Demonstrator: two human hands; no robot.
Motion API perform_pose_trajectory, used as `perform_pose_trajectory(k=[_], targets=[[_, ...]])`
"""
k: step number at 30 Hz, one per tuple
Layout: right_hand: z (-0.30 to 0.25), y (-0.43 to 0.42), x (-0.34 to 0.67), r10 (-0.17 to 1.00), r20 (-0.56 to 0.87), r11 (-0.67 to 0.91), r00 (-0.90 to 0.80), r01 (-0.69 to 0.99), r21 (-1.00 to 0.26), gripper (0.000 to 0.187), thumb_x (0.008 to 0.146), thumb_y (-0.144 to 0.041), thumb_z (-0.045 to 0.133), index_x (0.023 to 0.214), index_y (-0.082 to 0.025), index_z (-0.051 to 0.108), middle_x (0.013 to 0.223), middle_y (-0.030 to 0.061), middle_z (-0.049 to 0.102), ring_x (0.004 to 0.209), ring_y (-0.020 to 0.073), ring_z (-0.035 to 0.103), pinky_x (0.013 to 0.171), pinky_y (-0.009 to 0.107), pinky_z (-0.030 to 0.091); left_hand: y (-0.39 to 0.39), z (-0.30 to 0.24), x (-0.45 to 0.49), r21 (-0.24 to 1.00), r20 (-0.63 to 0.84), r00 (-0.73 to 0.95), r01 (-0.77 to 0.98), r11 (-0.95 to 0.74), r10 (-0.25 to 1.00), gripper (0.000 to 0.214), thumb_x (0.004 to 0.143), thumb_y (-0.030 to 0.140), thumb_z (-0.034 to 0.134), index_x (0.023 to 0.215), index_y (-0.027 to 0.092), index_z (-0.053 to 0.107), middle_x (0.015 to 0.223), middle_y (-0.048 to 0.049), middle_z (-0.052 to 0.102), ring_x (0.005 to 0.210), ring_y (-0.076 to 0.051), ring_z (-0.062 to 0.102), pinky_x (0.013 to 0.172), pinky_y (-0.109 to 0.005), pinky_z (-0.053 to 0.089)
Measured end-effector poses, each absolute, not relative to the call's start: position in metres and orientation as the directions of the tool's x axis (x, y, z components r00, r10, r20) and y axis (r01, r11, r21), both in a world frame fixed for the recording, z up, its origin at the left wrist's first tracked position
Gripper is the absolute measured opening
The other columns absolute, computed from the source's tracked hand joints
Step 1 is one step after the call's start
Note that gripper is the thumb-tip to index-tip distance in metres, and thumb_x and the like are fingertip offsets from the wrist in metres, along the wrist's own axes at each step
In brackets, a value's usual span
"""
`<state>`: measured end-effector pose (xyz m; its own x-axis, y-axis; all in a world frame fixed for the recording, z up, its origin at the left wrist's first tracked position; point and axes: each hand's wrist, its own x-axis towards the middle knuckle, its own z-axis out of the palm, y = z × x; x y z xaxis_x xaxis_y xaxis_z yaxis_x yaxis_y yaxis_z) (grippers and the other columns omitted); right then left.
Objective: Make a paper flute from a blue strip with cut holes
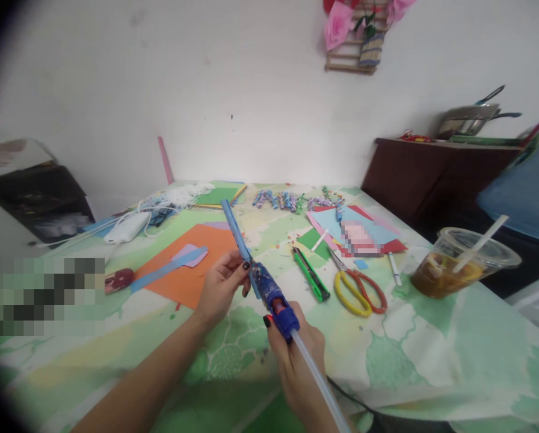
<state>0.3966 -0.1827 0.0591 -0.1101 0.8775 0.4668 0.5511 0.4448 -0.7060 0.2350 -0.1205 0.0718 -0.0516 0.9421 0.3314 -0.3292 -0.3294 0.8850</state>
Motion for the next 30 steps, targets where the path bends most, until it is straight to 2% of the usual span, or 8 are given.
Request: perform_pose_trajectory(k=[7,16,25,30], targets=[[0.057,-0.187,0.397,0.879,0.463,0.447,-0.109,0.527,-0.723,0.029,0.087,-0.038,0.043,0.07,-0.017,0.055,0.041,-0.006,0.04,0.034,0.0089,0.041,0.034,0.018,0.029,-0.12,0.07,0.233,0.87,0.339,-0.055,-0.361,-0.335,0.939,0.021,0.077,0.03,0.066,0.086,0.014,0.056,0.071,0.0015,0.057,0.044,-0.005,0.049,0.038,-0.018,0.04],[0.06,-0.193,0.394,0.92,0.39,0.355,-0.045,0.517,-0.778,0.033,0.087,-0.043,0.042,0.068,-0.017,0.053,0.043,-0.0053,0.04,0.037,0.0093,0.039,0.037,0.019,0.03,-0.12,0.071,0.233,0.86,0.349,-0.063,-0.376,-0.346,0.935,0.018,0.079,0.028,0.064,0.087,0.014,0.056,0.07,0.0014,0.057,0.045,-0.006,0.05,0.039,-0.018,0.04],[0.057,-0.193,0.4,0.864,0.489,0.47,-0.121,0.544,-0.695,0.029,0.088,-0.035,0.043,0.071,-0.016,0.056,0.043,-0.0054,0.042,0.035,0.0087,0.042,0.035,0.018,0.031,-0.119,0.07,0.231,0.853,0.353,-0.079,-0.382,-0.355,0.932,0.02,0.079,0.028,0.065,0.088,0.014,0.056,0.069,0.0017,0.056,0.045,-0.005,0.049,0.039,-0.017,0.04],[0.058,-0.195,0.399,0.862,0.497,0.472,-0.105,0.524,-0.708,0.029,0.088,-0.036,0.044,0.07,-0.016,0.055,0.044,-0.005,0.043,0.036,0.0084,0.042,0.036,0.018,0.031,-0.119,0.07,0.232,0.849,0.354,-0.075,-0.391,-0.355,0.932,0.021,0.078,0.029,0.066,0.089,0.013,0.056,0.07,0.0014,0.057,0.045,-0.005,0.049,0.039,-0.016,0.041]])
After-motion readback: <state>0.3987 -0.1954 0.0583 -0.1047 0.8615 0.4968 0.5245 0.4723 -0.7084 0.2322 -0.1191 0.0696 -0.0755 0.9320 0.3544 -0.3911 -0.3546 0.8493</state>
